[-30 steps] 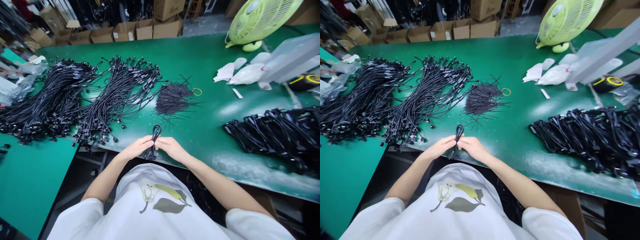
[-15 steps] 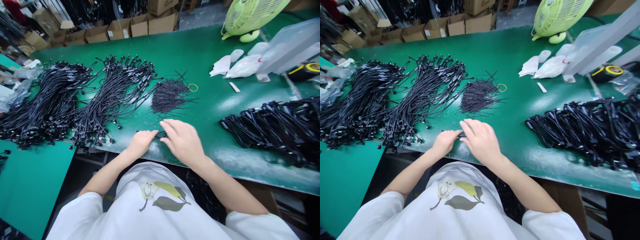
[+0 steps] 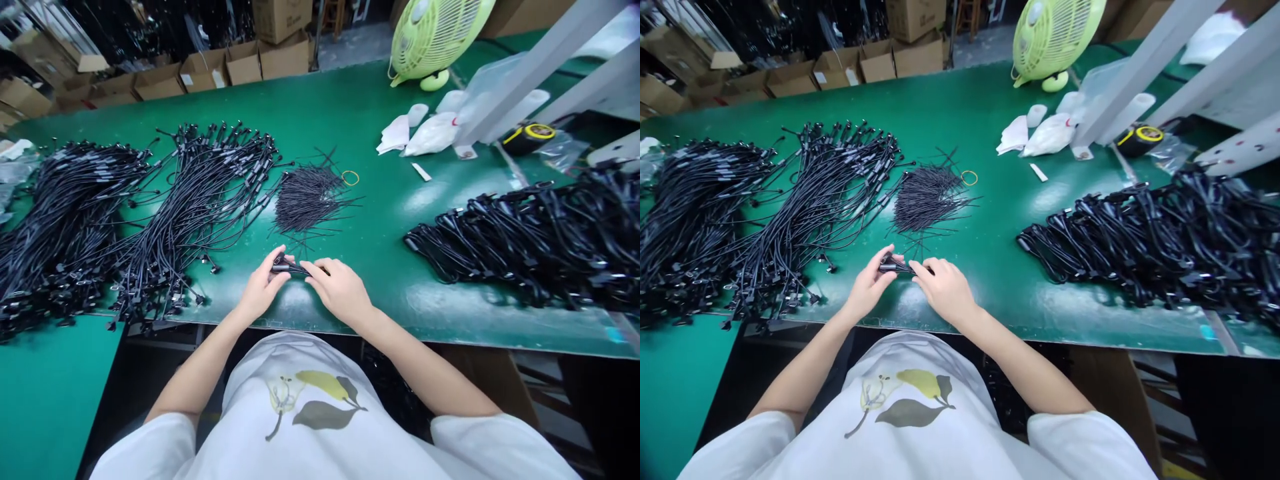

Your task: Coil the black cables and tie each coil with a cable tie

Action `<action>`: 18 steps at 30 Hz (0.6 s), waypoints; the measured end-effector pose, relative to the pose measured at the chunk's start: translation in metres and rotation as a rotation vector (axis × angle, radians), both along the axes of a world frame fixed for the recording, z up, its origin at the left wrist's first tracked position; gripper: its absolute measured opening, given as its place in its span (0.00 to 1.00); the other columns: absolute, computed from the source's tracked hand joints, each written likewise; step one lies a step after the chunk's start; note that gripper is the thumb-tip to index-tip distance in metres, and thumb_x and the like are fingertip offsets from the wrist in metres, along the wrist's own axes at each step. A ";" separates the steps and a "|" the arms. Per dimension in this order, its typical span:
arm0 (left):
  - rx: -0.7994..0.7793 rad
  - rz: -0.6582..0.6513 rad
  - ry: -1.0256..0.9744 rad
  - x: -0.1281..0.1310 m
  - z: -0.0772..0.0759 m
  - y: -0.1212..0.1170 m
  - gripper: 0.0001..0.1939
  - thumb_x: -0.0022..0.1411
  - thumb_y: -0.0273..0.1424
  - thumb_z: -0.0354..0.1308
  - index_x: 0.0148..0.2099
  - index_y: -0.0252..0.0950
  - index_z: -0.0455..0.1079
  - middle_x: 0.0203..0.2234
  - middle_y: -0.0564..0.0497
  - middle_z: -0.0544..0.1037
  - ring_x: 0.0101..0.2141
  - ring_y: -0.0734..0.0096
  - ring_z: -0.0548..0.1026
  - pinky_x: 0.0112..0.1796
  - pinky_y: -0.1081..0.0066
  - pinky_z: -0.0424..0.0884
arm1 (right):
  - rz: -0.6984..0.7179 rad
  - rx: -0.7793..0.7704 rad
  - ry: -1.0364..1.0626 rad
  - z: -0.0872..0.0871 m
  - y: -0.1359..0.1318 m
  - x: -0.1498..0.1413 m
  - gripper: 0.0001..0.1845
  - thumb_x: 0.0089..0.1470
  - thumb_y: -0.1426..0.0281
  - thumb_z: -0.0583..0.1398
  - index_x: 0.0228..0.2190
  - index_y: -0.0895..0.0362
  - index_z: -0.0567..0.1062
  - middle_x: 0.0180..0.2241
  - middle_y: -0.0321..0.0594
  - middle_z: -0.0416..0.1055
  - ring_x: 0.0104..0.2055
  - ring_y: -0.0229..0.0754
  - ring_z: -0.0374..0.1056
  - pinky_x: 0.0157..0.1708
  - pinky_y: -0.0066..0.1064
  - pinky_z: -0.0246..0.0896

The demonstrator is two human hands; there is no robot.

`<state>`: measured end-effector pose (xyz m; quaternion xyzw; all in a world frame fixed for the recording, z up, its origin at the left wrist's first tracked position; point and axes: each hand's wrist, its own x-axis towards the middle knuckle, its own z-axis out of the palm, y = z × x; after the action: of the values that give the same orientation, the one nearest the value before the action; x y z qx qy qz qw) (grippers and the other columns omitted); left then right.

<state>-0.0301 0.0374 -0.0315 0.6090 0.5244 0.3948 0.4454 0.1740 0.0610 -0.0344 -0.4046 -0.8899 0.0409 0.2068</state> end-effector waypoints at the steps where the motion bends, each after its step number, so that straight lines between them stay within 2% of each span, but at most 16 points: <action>1: -0.017 0.024 0.006 0.004 0.000 0.001 0.26 0.65 0.34 0.52 0.64 0.37 0.57 0.54 0.42 0.73 0.52 0.62 0.73 0.55 0.60 0.66 | 0.018 0.000 -0.027 -0.002 0.000 -0.003 0.18 0.64 0.66 0.51 0.51 0.60 0.70 0.39 0.46 0.71 0.38 0.44 0.63 0.38 0.35 0.54; 5: -0.042 0.016 0.122 0.014 0.004 0.004 0.27 0.63 0.32 0.54 0.63 0.37 0.58 0.58 0.42 0.68 0.53 0.62 0.71 0.56 0.61 0.64 | 0.024 0.010 -0.123 -0.014 0.002 -0.014 0.21 0.64 0.73 0.47 0.55 0.68 0.65 0.34 0.48 0.70 0.35 0.46 0.61 0.34 0.38 0.51; 7: -0.043 0.034 0.126 0.014 0.006 0.005 0.23 0.63 0.32 0.53 0.60 0.37 0.62 0.57 0.42 0.70 0.54 0.63 0.71 0.56 0.61 0.63 | -0.005 0.015 -0.115 -0.018 0.002 -0.017 0.22 0.64 0.72 0.48 0.56 0.68 0.64 0.35 0.48 0.69 0.35 0.46 0.60 0.34 0.37 0.51; 9: -0.017 0.086 0.111 0.012 0.008 0.007 0.14 0.64 0.33 0.52 0.51 0.36 0.69 0.53 0.43 0.73 0.53 0.63 0.71 0.55 0.62 0.63 | -0.007 0.017 -0.093 -0.018 0.001 -0.019 0.23 0.65 0.66 0.49 0.55 0.67 0.65 0.35 0.47 0.69 0.35 0.45 0.60 0.34 0.37 0.50; 11: 0.027 0.135 0.133 0.012 0.010 0.009 0.10 0.64 0.35 0.52 0.40 0.35 0.71 0.47 0.44 0.76 0.49 0.64 0.73 0.51 0.64 0.67 | 0.006 0.022 -0.084 -0.018 0.000 -0.022 0.24 0.64 0.61 0.51 0.55 0.64 0.66 0.33 0.45 0.68 0.34 0.45 0.60 0.33 0.37 0.49; 14: 0.141 0.180 0.346 0.014 0.014 0.013 0.11 0.65 0.35 0.52 0.32 0.36 0.68 0.38 0.46 0.78 0.40 0.66 0.74 0.45 0.65 0.68 | -0.014 0.028 -0.099 -0.018 0.001 -0.026 0.24 0.63 0.62 0.52 0.56 0.61 0.66 0.32 0.44 0.68 0.34 0.45 0.60 0.33 0.37 0.48; 16: 0.238 0.186 0.517 0.016 0.016 0.015 0.12 0.65 0.35 0.50 0.31 0.36 0.68 0.35 0.46 0.78 0.39 0.64 0.73 0.46 0.63 0.66 | -0.041 0.014 -0.093 -0.018 0.003 -0.030 0.22 0.64 0.64 0.51 0.56 0.61 0.66 0.33 0.44 0.68 0.35 0.45 0.61 0.33 0.37 0.49; 18: 0.291 0.192 0.589 0.016 0.015 0.017 0.13 0.66 0.34 0.48 0.32 0.37 0.69 0.34 0.45 0.77 0.40 0.63 0.72 0.48 0.62 0.65 | -0.045 -0.004 -0.068 -0.017 0.005 -0.033 0.22 0.65 0.67 0.49 0.56 0.63 0.66 0.35 0.46 0.69 0.35 0.44 0.61 0.34 0.36 0.50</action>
<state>-0.0137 0.0539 -0.0163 0.7018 0.6237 0.3126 0.1441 0.1414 0.0658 -0.0516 -0.4260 -0.8870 0.0245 0.1766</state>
